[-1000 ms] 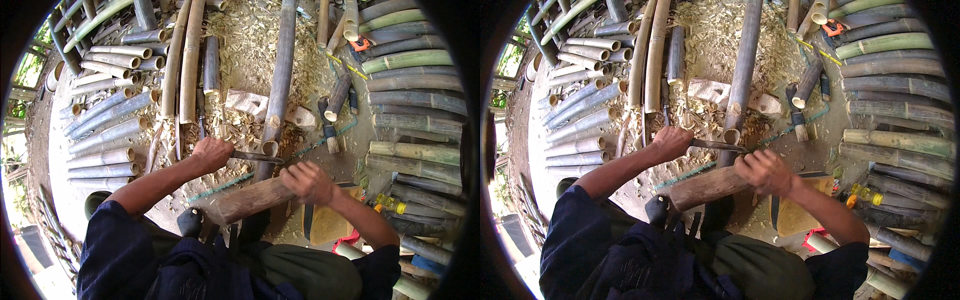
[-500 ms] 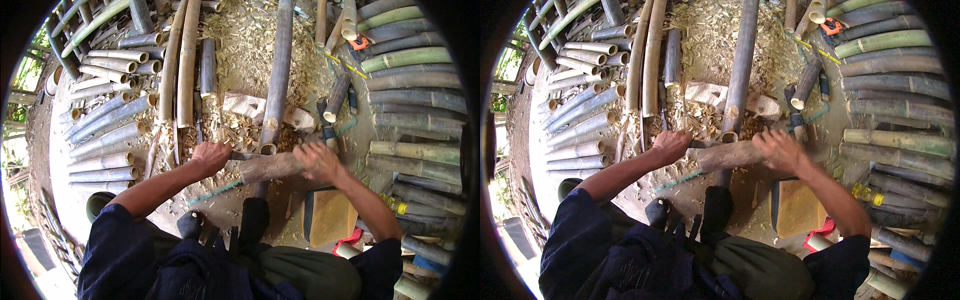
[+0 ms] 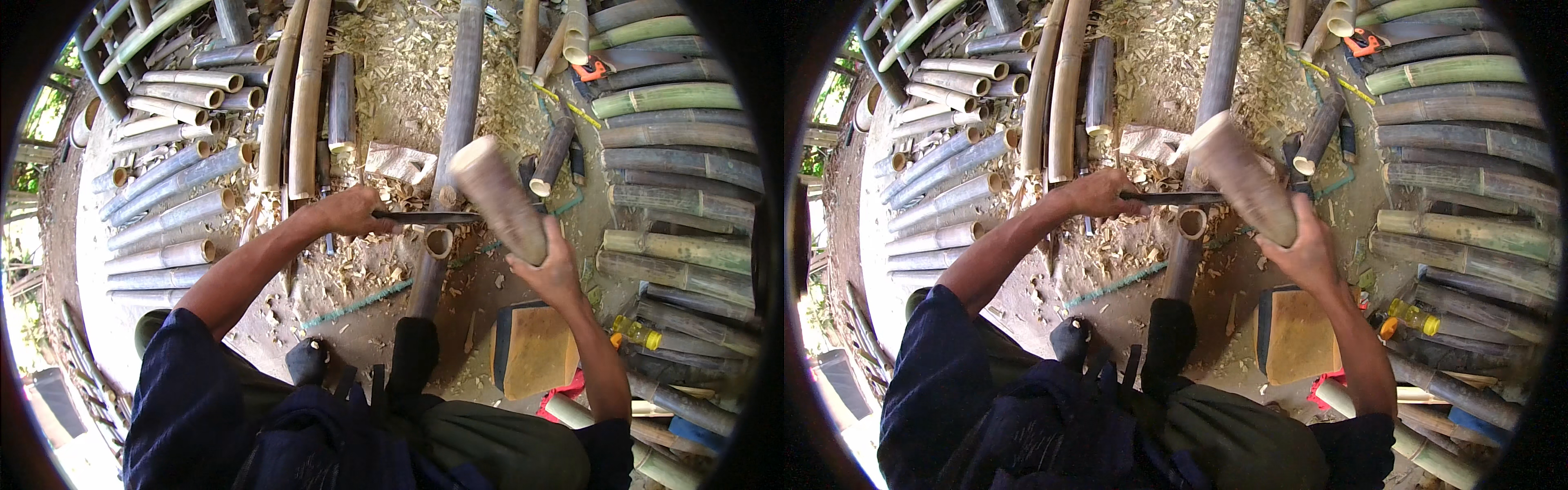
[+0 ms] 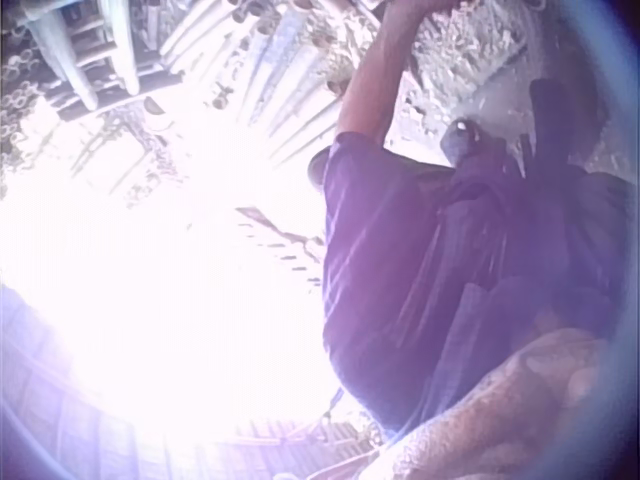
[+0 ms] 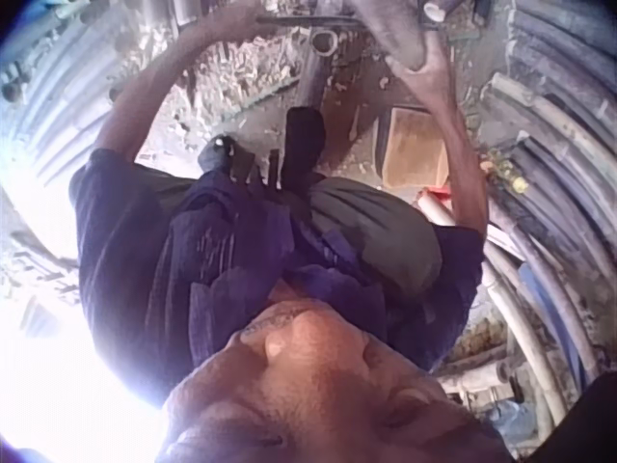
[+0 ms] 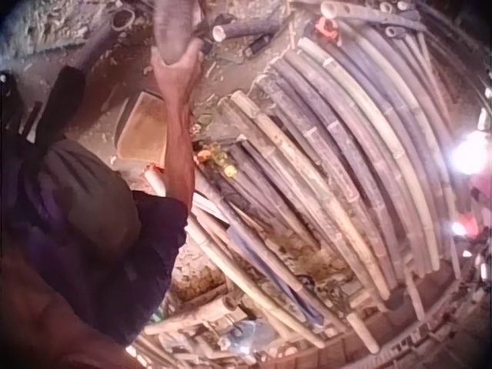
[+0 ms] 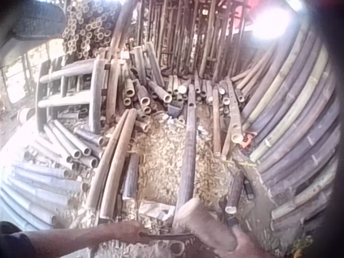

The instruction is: The person sits on the ground in a workshop and uses a knife to split a long bamboo pole into smaller sections. They repeatedly strike the knife with a wooden mallet to drive it through the bamboo, then separate the split pieces by hand.

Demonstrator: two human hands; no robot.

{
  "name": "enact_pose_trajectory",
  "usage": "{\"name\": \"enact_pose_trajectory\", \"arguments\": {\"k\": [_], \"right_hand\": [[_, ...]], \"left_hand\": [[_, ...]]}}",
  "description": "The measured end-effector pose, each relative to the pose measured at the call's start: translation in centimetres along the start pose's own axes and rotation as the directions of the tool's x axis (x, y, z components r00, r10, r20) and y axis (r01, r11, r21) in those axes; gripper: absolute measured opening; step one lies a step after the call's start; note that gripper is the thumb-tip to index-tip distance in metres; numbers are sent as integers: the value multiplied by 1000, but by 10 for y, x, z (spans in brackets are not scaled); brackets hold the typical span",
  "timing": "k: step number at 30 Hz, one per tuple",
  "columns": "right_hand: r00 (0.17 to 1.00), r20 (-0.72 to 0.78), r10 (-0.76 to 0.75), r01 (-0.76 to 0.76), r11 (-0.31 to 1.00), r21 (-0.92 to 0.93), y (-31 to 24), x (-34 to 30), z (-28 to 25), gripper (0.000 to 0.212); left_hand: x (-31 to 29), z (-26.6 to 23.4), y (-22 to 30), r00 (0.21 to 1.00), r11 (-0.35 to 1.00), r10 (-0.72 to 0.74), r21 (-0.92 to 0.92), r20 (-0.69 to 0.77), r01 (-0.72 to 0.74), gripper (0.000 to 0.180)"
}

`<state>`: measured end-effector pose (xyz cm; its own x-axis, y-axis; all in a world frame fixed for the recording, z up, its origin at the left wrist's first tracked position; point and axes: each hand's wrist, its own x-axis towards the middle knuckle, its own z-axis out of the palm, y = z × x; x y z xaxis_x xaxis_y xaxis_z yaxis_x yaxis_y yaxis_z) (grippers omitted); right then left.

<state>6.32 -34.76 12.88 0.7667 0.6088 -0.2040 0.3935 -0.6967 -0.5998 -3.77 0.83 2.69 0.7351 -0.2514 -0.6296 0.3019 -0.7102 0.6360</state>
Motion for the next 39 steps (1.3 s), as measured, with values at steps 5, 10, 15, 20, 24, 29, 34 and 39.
{"name": "enact_pose_trajectory", "arguments": {"k": [5,10,15,20,24,29,34,39], "right_hand": [[955,-172,241,-132,868,479,7,-36,6,70],[951,21,308,-301,907,295,25,-85,39,76],[918,112,380,-394,905,158,22,-87,38,81],[889,-261,376,-210,841,498,16,-98,79,84],[892,350,288,-399,864,307,29,-77,46,82],[888,130,441,-426,681,596,3,-80,26,71],[943,125,307,-322,758,568,-19,-54,32,66],[993,-109,43,-6,947,322,-32,-41,64,68]], "left_hand": [[6,23,-3,973,941,109,336,-204,-35,57],[9,29,0,974,933,91,359,-208,-11,57],[8,25,-2,981,939,73,344,-178,-8,55],[16,23,-8,983,945,114,320,-142,-63,54],[6,24,-6,994,904,18,426,-110,31,55],[-15,44,-9,865,685,501,619,-17,-385,64],[-25,13,-35,985,886,19,458,-173,63,68],[-15,10,-50,964,844,74,530,-254,74,81]]}}
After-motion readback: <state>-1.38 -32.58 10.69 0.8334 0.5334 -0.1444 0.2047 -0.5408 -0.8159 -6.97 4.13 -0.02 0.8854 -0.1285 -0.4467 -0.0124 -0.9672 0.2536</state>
